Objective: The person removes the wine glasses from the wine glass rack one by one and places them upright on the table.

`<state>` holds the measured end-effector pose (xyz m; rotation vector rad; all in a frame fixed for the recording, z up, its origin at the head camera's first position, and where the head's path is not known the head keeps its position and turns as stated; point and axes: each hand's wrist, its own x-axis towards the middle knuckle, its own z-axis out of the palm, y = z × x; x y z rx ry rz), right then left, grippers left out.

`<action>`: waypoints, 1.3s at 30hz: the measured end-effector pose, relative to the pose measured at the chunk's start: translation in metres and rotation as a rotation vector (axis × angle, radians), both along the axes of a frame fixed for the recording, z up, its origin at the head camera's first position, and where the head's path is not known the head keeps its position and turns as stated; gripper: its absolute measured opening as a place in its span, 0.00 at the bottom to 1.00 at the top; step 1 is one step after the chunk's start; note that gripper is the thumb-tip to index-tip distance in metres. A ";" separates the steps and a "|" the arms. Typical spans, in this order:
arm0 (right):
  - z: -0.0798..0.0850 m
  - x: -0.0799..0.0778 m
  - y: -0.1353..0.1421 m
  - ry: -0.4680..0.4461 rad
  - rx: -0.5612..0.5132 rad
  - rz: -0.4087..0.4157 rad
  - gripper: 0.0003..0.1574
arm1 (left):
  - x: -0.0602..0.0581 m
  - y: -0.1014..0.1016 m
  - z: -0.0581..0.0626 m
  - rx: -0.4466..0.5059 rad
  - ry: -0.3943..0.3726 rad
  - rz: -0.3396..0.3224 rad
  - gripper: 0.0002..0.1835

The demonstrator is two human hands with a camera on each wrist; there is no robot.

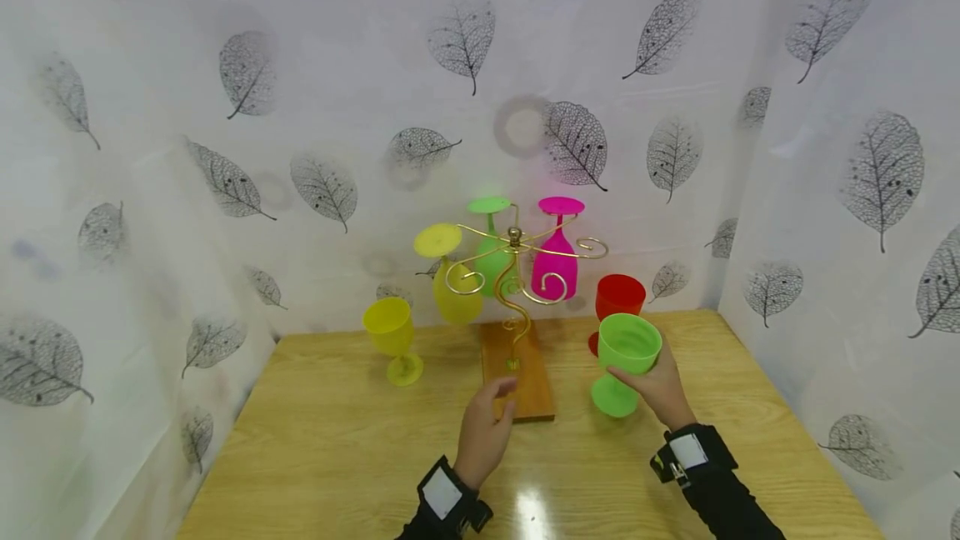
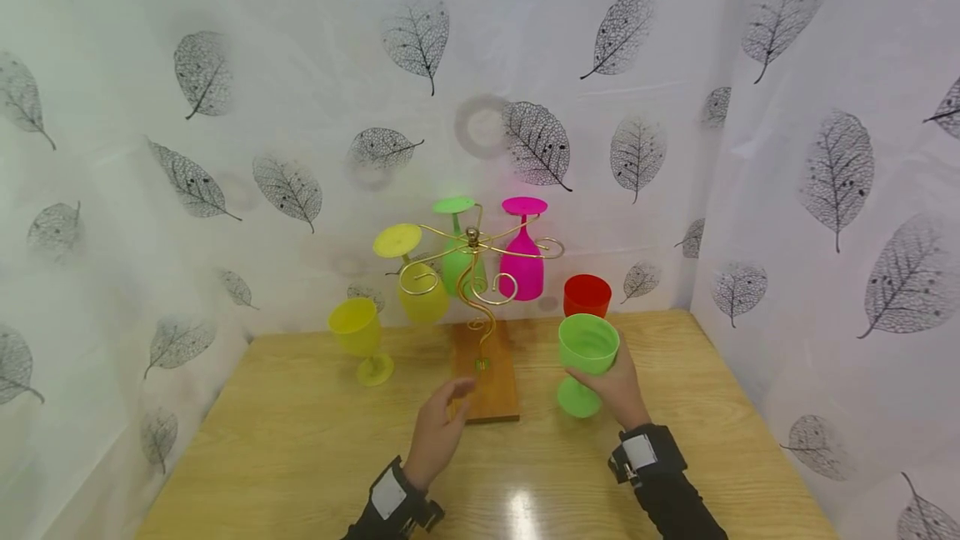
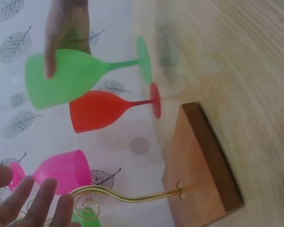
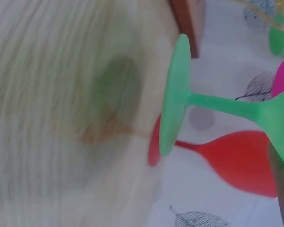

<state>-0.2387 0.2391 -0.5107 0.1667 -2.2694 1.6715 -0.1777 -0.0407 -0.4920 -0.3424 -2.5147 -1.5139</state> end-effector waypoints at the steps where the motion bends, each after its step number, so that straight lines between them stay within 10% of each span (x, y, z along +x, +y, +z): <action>1: -0.003 -0.002 0.003 -0.005 0.009 -0.017 0.54 | 0.000 -0.001 -0.001 -0.001 -0.009 -0.004 0.14; 10: -0.023 -0.015 0.016 -0.016 -0.008 -0.059 0.55 | 0.003 -0.003 -0.007 0.012 -0.110 -0.026 0.14; 39: -0.031 -0.023 0.026 -0.128 -0.035 -0.002 0.68 | 0.005 -0.007 -0.012 -0.007 -0.102 -0.041 0.13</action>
